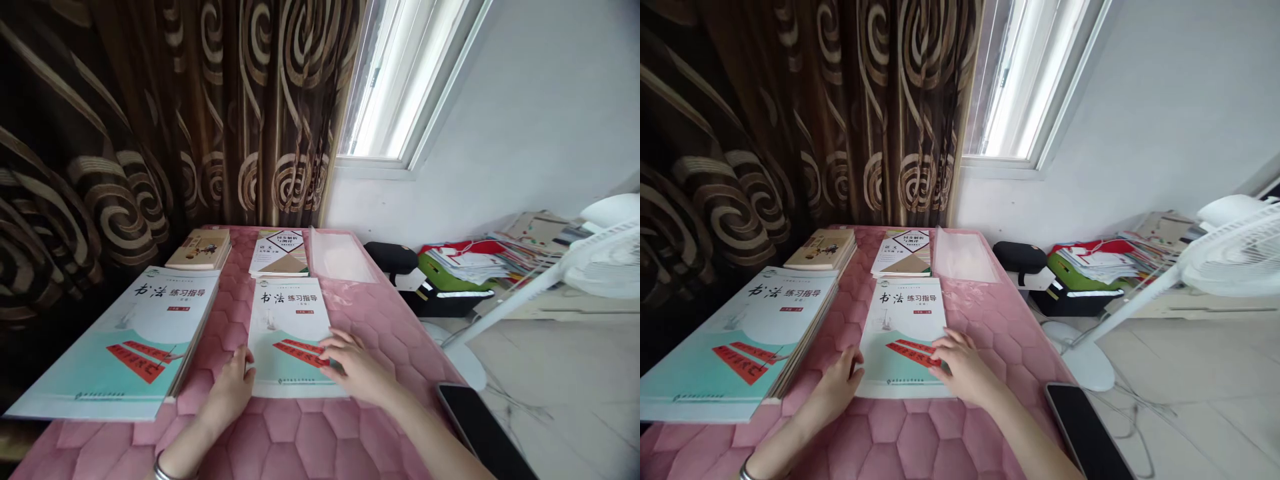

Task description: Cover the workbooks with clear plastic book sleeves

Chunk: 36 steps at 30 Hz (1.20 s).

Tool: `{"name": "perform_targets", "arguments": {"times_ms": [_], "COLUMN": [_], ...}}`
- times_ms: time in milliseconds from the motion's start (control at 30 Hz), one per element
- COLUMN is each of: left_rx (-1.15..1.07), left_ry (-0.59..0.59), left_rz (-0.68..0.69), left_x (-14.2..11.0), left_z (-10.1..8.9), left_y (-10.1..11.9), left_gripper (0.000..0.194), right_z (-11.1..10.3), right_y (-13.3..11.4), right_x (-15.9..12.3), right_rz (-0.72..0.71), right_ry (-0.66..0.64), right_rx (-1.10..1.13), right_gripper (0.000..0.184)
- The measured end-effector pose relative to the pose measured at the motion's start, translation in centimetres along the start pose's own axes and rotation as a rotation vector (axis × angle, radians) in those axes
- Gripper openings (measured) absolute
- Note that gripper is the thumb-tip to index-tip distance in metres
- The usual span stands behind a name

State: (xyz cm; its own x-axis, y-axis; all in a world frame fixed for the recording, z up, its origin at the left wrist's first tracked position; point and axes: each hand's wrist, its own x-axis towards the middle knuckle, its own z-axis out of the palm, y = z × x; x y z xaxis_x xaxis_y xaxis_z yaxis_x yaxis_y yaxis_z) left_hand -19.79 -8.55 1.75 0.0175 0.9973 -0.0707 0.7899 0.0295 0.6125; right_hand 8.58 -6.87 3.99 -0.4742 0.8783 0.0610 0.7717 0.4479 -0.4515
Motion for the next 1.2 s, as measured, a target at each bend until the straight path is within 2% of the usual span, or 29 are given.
{"name": "perform_targets", "arguments": {"times_ms": [133, 200, 267, 400, 467, 567, 667, 733, 800, 867, 900, 1067, 1200], "left_rx": [-0.226, -0.300, -0.299, -0.063, 0.066, 0.102, 0.058, 0.011, -0.049, -0.108, -0.117, -0.116, -0.089], "left_ry": [-0.183, -0.264, -0.293, -0.284, -0.238, -0.133, -0.012, 0.085, 0.225, 0.382, 0.423, 0.539, 0.548], "left_rz": [-0.187, -0.241, -0.248, -0.228, -0.195, -0.137, -0.116, -0.114, -0.101, -0.131, -0.143, -0.233, -0.200], "left_x": [-2.0, -3.5, -5.0, -6.9, -7.0, -6.0, -3.7, -1.5, 1.2, 4.4, 6.2, 14.2, 17.5], "left_z": [0.2, 0.0, -0.4, -1.8, -2.2, -2.5, -2.4, -2.4, -2.4, -2.5, -2.5, -2.2, -1.1], "left_y": [1.1, 0.7, -0.2, -2.8, -3.8, -4.4, -4.3, -3.8, -3.0, -2.1, -1.6, 0.9, 2.4], "left_gripper": [0.017, 0.020, 0.023, 0.027, 0.028, 0.029, 0.021, 0.013, 0.010, 0.012, 0.012, 0.021, 0.039], "right_z": [0.9, 1.2, 1.3, 1.3, 1.2, 0.7, -0.3, -1.2, -1.9, -2.3, -2.3, -0.9, 0.0], "right_y": [-0.4, -0.4, -0.4, -0.2, 0.1, 1.1, 3.0, 4.4, 5.7, 6.5, 6.8, 7.1, 7.2], "right_x": [5.4, 8.2, 10.6, 13.6, 14.1, 13.6, 11.9, 10.3, 8.5, 6.8, 6.2, 4.8, 5.1], "right_rz": [-0.072, -0.062, -0.009, 0.120, 0.195, 0.299, 0.400, 0.456, 0.503, 0.548, 0.568, 0.665, 0.738], "right_ry": [0.028, 0.022, 0.013, 0.003, 0.001, -0.013, -0.042, -0.057, -0.046, 0.000, 0.029, 0.161, 0.216], "right_rx": [-0.018, -0.074, -0.130, -0.182, -0.193, -0.188, -0.152, -0.121, -0.095, -0.078, -0.072, -0.083, -0.101], "right_gripper": [0.017, 0.016, 0.020, 0.030, 0.028, 0.025, 0.023, 0.030, 0.038, 0.039, 0.038, 0.040, 0.042]}}
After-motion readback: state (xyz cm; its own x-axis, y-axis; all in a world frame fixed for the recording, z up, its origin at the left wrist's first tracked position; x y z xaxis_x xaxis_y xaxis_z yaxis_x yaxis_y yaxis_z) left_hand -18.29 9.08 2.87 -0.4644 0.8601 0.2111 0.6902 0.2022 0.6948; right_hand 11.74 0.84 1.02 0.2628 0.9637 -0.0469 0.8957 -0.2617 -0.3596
